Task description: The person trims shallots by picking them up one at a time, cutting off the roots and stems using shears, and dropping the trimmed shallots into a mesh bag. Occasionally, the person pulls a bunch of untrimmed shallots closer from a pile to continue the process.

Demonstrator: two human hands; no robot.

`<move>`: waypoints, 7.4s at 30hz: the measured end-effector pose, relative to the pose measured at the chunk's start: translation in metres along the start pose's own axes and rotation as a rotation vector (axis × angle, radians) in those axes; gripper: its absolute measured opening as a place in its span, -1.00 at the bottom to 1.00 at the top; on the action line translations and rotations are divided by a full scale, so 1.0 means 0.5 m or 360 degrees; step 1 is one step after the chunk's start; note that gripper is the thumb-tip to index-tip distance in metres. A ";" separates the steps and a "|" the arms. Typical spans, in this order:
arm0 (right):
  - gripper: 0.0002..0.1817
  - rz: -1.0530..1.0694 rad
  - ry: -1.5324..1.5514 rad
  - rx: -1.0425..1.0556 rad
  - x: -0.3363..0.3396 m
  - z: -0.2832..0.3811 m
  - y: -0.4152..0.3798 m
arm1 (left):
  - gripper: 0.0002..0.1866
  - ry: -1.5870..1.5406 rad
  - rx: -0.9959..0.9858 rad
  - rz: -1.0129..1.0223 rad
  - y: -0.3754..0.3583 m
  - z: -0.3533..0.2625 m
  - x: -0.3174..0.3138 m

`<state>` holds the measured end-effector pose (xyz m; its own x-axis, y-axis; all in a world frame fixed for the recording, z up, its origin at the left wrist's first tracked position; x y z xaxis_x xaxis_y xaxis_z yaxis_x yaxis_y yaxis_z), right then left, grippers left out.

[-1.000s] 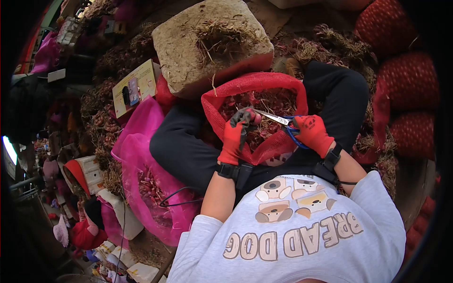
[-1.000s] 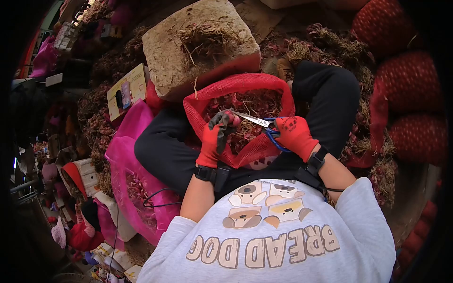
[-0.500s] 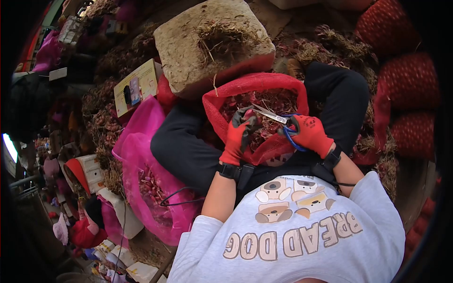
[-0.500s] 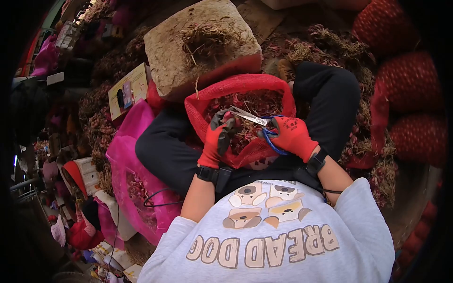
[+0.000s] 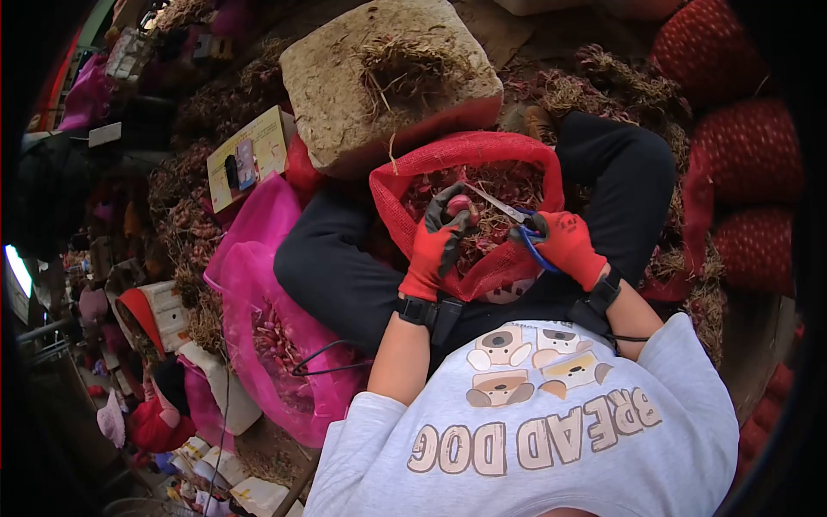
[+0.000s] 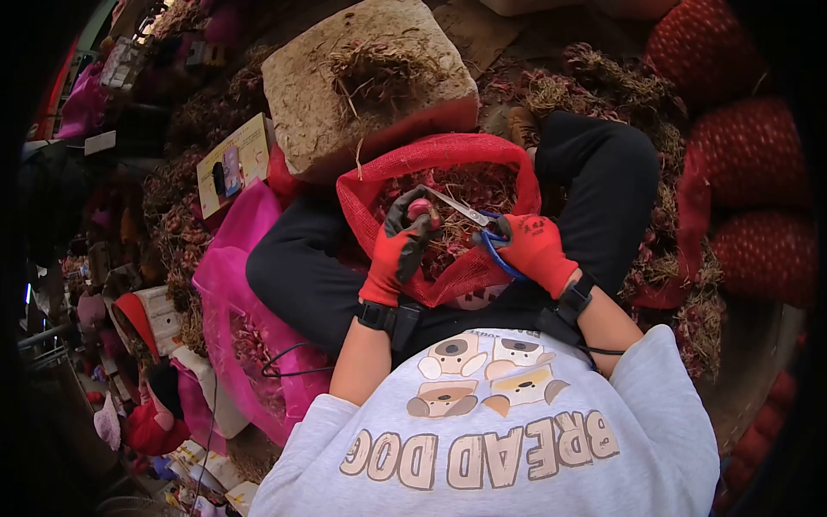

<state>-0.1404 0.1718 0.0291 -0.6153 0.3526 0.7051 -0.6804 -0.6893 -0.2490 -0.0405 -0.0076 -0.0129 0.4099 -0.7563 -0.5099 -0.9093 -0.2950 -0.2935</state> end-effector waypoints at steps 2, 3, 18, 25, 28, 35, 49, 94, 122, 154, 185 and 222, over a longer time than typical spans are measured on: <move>-0.51 -0.0105 -0.0069 0.0069 0.009 0.002 0.005 | -0.70 0.0091 0.0032 -0.0006 0.002 0.007 0.009; -0.51 -0.0175 -0.0107 0.0135 0.018 0.006 0.009 | -0.70 0.0131 0.0077 -0.0011 0.004 0.023 0.028; -0.55 0.0081 0.0007 -0.0126 0.011 -0.010 0.011 | -0.66 -0.0179 0.0141 -0.0011 -0.001 0.013 0.022; -0.63 0.0165 0.1318 -0.0045 -0.025 0.067 0.089 | -0.59 0.0119 0.0041 0.0214 0.004 0.040 0.015; -0.70 0.0390 0.1656 -0.0050 -0.037 0.076 0.104 | -0.62 0.0183 0.0103 0.0253 -0.006 0.022 0.008; -0.79 0.0529 0.2100 -0.0090 -0.061 0.040 0.091 | -0.71 -0.0122 0.0131 0.0103 0.009 0.038 0.014; -0.72 -0.0079 0.1233 0.0429 -0.048 0.068 0.097 | -0.66 -0.0396 0.0037 0.0242 0.003 0.010 -0.005; -0.81 0.0203 0.1445 -0.0027 -0.104 0.018 0.118 | -0.32 0.0947 -0.0360 -0.0109 -0.001 0.028 -0.010; -0.63 -0.0011 -0.0506 0.0049 -0.005 0.016 0.027 | -0.43 0.0316 -0.0524 -0.0334 0.011 -0.006 0.032; -0.59 -0.0164 -0.0240 0.0441 -0.006 0.040 0.019 | -0.64 -0.1708 0.0733 0.0581 0.011 0.055 0.055; -0.52 -0.0172 -0.0614 0.0339 0.162 0.083 0.137 | -0.67 0.1510 -0.0492 -0.0985 -0.107 -0.460 0.182; -0.32 0.0768 0.0669 -0.0020 0.005 0.081 0.515 | -0.59 0.0808 -0.0186 -0.0436 0.322 -0.191 0.288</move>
<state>-0.3008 -0.0304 -0.0064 -0.9555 0.2244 0.1916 -0.2908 -0.8260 -0.4828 -0.1346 -0.2198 -0.0564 0.5715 -0.8200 0.0315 -0.7889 -0.5596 -0.2539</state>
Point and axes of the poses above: each hand's wrist, its own y-axis towards the middle knuckle, its own x-axis out of the back of the hand, z = x × y, the point moved 5 cm from there along y, towards the middle knuckle, and after that the axes turned 4 degrees about y, right-handed, at the moved point
